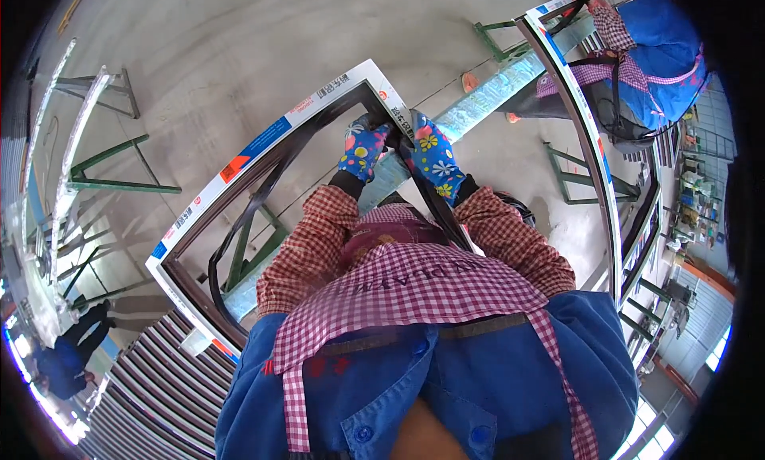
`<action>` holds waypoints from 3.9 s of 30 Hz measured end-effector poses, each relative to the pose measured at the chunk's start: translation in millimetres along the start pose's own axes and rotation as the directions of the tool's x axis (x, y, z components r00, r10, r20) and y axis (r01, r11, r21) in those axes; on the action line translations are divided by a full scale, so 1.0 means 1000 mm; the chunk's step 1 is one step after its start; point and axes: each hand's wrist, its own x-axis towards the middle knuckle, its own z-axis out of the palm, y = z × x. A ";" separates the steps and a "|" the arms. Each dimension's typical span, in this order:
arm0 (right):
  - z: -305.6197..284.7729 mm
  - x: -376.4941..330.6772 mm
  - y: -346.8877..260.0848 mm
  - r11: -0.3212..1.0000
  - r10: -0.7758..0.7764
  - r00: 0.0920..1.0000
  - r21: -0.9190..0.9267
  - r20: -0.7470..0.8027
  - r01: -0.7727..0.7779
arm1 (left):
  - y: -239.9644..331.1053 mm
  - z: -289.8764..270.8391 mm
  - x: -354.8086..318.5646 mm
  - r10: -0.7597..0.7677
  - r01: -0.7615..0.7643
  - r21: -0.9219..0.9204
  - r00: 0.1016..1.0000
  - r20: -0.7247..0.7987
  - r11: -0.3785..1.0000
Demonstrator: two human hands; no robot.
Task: Assembling aluminum window or door frames by joining metal sections and inserting rubber seals.
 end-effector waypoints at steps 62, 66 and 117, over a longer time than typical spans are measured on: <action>0.004 0.028 -0.039 0.980 0.037 0.984 -0.185 -0.174 -0.070 | 0.004 -0.019 0.004 0.016 -0.045 0.158 0.983 0.182 0.986; 0.005 0.032 -0.045 0.969 0.091 0.990 -0.218 -0.110 -0.113 | 0.001 -0.017 0.014 0.069 -0.112 0.226 0.980 0.187 0.968; 0.015 0.036 -0.056 0.941 0.057 0.960 -0.307 -0.275 -0.144 | 0.081 -0.030 0.095 0.257 -0.838 0.354 0.264 0.929 -0.416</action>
